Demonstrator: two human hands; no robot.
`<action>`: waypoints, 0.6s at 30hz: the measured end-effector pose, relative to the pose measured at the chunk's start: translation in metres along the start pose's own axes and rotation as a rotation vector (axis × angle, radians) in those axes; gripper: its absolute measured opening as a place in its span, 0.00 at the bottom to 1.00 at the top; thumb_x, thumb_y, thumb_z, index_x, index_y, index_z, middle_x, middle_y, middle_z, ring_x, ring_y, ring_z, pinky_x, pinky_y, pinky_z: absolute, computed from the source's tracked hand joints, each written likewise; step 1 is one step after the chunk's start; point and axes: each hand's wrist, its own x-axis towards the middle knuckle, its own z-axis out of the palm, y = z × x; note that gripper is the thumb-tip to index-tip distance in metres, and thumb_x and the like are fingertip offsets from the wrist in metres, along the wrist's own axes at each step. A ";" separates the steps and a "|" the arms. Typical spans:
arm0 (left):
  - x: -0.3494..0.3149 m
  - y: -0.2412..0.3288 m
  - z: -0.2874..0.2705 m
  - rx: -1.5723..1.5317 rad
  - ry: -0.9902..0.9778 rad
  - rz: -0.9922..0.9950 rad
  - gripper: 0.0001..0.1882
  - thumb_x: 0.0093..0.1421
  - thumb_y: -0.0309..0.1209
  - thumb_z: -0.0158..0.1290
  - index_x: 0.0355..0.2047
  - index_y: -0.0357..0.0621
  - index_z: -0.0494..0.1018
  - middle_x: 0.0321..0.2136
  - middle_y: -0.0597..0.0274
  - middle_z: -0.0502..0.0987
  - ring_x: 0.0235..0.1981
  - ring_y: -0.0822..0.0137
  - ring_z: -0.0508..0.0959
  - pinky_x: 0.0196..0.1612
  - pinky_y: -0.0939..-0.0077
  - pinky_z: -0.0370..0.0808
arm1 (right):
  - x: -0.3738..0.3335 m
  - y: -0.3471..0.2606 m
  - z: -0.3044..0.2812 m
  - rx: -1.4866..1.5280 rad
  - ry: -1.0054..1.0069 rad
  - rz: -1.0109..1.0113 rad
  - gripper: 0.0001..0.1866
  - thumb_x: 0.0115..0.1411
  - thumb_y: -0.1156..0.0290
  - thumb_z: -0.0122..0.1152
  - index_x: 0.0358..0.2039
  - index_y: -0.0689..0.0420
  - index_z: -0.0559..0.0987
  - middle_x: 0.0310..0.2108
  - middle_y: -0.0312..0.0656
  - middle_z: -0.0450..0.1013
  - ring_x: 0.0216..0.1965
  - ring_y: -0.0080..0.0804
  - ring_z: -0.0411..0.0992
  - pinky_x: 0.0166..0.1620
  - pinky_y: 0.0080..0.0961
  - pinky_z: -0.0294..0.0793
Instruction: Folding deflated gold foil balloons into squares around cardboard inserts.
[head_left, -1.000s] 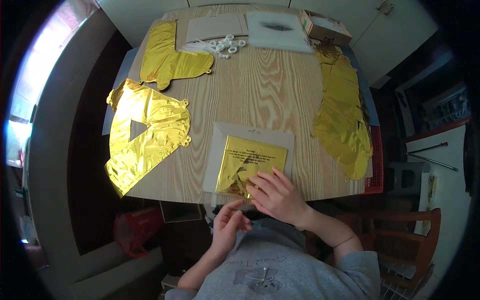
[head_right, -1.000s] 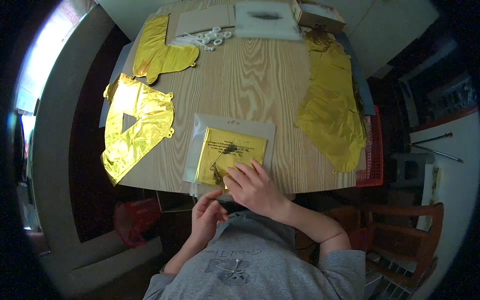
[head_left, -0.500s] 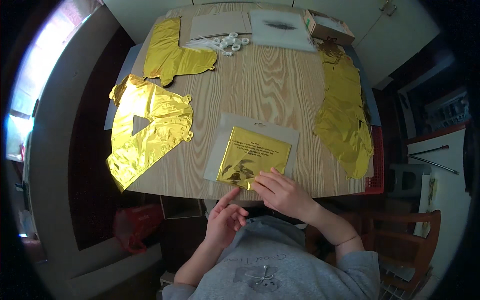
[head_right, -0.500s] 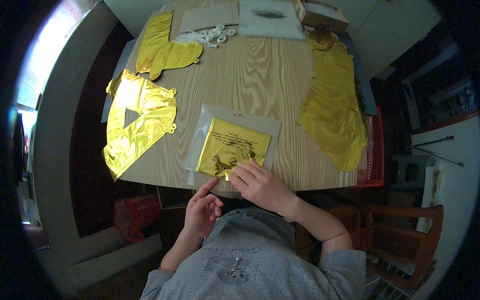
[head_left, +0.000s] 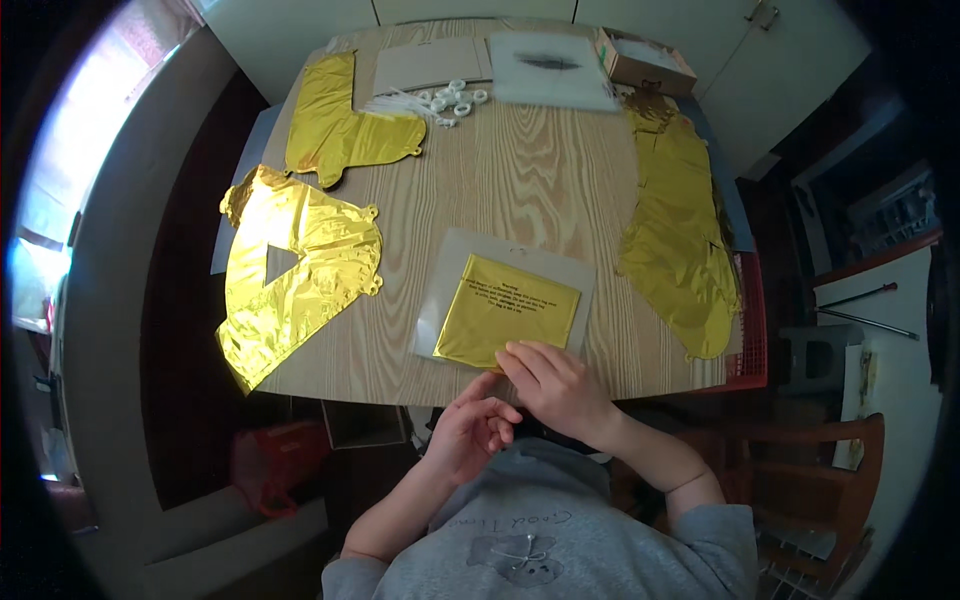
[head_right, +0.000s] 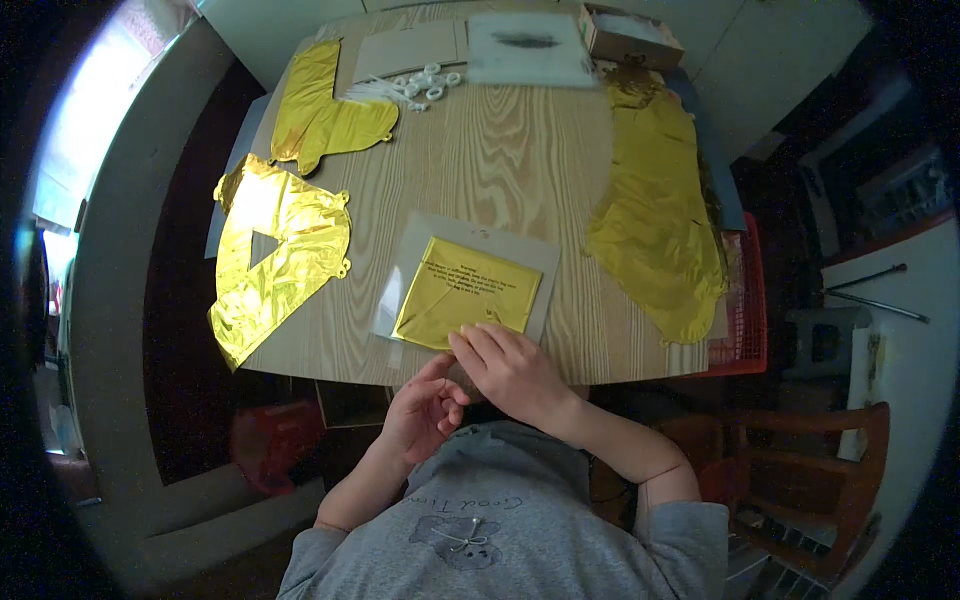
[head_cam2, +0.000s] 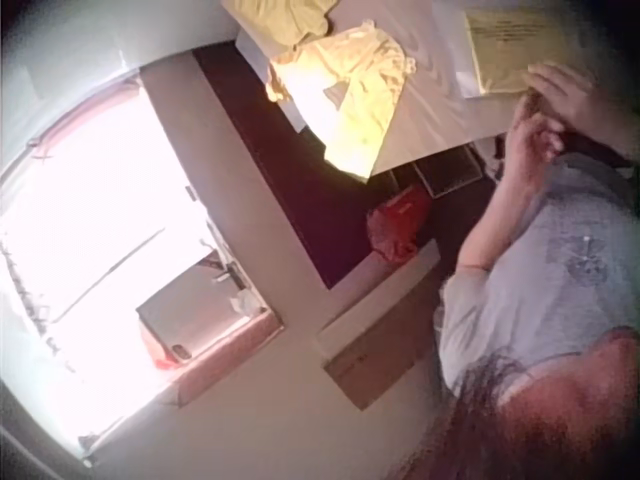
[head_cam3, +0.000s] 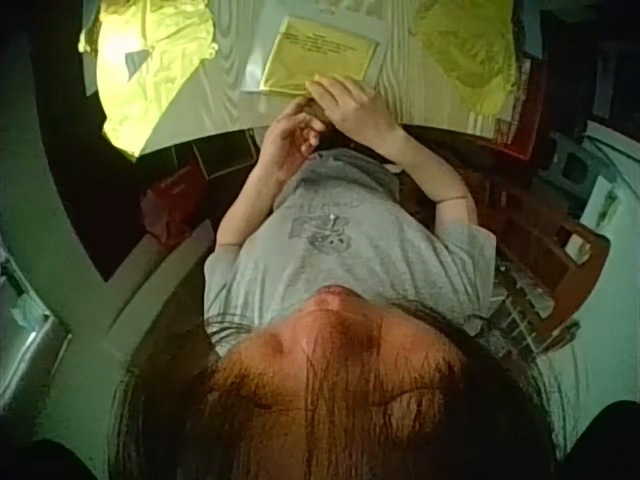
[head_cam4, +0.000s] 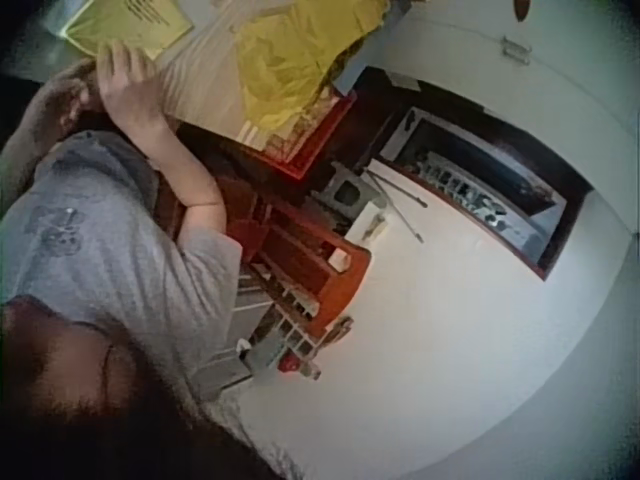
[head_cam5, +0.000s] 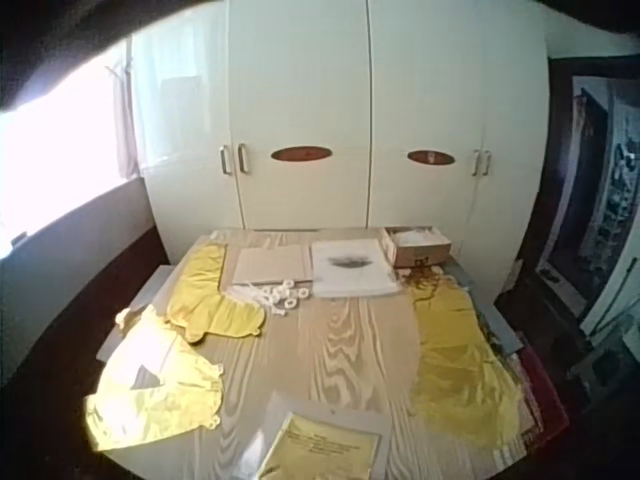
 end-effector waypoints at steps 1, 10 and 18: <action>0.002 0.002 0.001 0.032 -0.007 0.014 0.30 0.66 0.26 0.43 0.67 0.44 0.50 0.31 0.54 0.80 0.24 0.68 0.79 0.21 0.84 0.71 | 0.003 0.001 -0.001 -0.040 0.027 0.014 0.18 0.53 0.70 0.55 0.46 0.58 0.76 0.41 0.41 0.74 0.44 0.34 0.74 0.47 0.31 0.76; -0.004 0.122 0.044 1.064 -0.055 0.163 0.12 0.66 0.30 0.50 0.47 0.40 0.76 0.25 0.63 0.79 0.23 0.77 0.78 0.26 0.85 0.74 | 0.028 0.039 -0.041 -0.222 0.028 -0.133 0.07 0.48 0.73 0.60 0.30 0.57 0.76 0.34 0.40 0.75 0.37 0.32 0.77 0.37 0.27 0.78; 0.194 0.264 0.052 2.248 0.409 1.138 0.09 0.58 0.31 0.52 0.35 0.46 0.80 0.33 0.54 0.78 0.35 0.54 0.80 0.38 0.59 0.77 | 0.057 0.072 -0.070 -0.230 0.074 -0.130 0.06 0.48 0.74 0.60 0.30 0.56 0.78 0.33 0.38 0.75 0.36 0.32 0.77 0.36 0.26 0.77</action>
